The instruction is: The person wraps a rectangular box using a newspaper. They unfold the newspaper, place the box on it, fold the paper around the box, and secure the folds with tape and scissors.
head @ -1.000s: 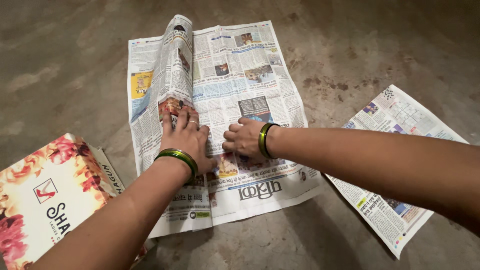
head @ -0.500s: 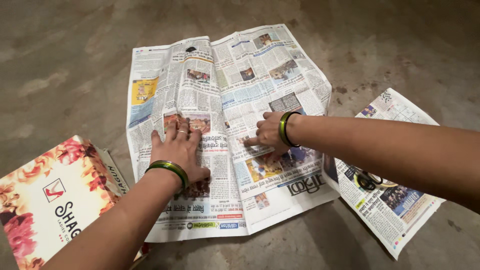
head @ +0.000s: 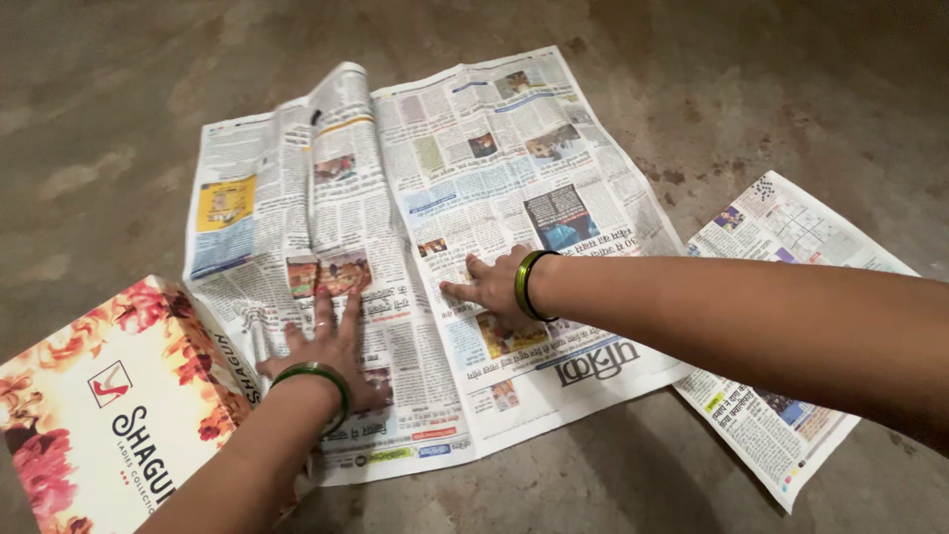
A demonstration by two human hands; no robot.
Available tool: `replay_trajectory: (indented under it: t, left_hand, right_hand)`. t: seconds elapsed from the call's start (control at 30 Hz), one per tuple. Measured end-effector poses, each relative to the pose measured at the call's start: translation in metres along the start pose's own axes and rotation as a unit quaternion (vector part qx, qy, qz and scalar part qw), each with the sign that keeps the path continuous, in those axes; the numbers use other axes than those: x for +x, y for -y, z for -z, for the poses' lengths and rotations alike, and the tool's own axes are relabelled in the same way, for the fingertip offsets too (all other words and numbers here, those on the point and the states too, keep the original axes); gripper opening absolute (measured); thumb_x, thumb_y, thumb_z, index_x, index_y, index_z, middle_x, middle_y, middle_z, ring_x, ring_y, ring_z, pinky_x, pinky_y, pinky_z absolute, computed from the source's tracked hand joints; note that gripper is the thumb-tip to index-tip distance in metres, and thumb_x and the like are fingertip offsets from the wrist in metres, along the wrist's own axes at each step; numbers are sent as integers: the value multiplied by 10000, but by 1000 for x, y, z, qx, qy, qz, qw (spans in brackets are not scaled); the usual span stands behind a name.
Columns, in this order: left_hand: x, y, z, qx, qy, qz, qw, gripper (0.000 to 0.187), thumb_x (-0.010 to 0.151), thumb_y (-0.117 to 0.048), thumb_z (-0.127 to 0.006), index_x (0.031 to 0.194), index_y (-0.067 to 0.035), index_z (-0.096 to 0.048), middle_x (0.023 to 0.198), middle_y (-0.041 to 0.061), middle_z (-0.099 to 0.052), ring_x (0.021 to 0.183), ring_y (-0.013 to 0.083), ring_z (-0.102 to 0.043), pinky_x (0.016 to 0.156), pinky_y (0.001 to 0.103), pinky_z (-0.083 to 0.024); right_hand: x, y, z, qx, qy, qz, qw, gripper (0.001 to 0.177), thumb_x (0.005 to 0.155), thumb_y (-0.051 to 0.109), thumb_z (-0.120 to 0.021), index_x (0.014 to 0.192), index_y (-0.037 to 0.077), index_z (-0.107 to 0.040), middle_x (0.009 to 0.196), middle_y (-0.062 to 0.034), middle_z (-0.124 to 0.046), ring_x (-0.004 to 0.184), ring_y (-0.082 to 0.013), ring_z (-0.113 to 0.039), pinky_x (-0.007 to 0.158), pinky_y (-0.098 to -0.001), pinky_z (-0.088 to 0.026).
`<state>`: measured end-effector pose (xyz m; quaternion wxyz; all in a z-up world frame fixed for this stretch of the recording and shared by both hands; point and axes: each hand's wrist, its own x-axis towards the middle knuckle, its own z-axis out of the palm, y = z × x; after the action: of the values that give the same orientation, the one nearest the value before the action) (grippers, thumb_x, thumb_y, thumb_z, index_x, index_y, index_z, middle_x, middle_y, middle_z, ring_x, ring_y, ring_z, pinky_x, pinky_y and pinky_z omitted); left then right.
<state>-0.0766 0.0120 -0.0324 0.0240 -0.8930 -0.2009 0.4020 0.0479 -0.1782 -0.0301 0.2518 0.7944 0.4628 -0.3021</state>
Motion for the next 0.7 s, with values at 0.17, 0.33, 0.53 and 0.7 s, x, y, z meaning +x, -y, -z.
replay_trajectory:
  t: [0.17, 0.33, 0.53, 0.7]
  left_hand:
    - [6, 14, -9, -14, 39, 29, 999, 1460, 672, -484, -949, 1622, -429, 158, 1731, -21, 233, 1587, 435, -13, 1142, 753, -274]
    - [21, 10, -12, -6, 77, 53, 996, 1526, 632, -433, -1001, 1624, -441, 159, 1725, -41, 286, 1577, 485, -26, 1128, 757, -295]
    - [20, 8, 6, -22, 120, 4, 993, 1631, 539, -567, -979, 1641, -448, 217, 1712, 175, 287, 1483, 446, -395, 1133, 573, -424]
    - [21, 10, 19, -33, 85, 110, 990, 1440, 692, -801, -722, 1608, -353, 295, 1714, 128, 248, 1504, 416, -356, 1172, 688, -338]
  right_hand:
    - [3, 0, 6, 5, 13, 11, 1000, 1026, 918, 511, -680, 1656, 370, 18, 1671, -256, -142, 1204, -361, -660, 973, -464, -558]
    - [10, -15, -5, -17, 16, 45, 999, 1022, 890, 540, -711, 1646, 386, -41, 1671, -264, -156, 1227, -390, -638, 1017, -438, -536]
    - [23, -49, -24, -27, -10, 120, 992, 1026, 880, 546, -740, 1629, 345, -70, 1650, -273, -167, 1312, -379, -552, 1052, -432, -484]
    - [28, -59, -30, -64, -10, 130, 989, 898, 965, 404, -636, 1639, 464, -46, 1677, -210, -167, 1281, -346, -597, 1038, -430, -505]
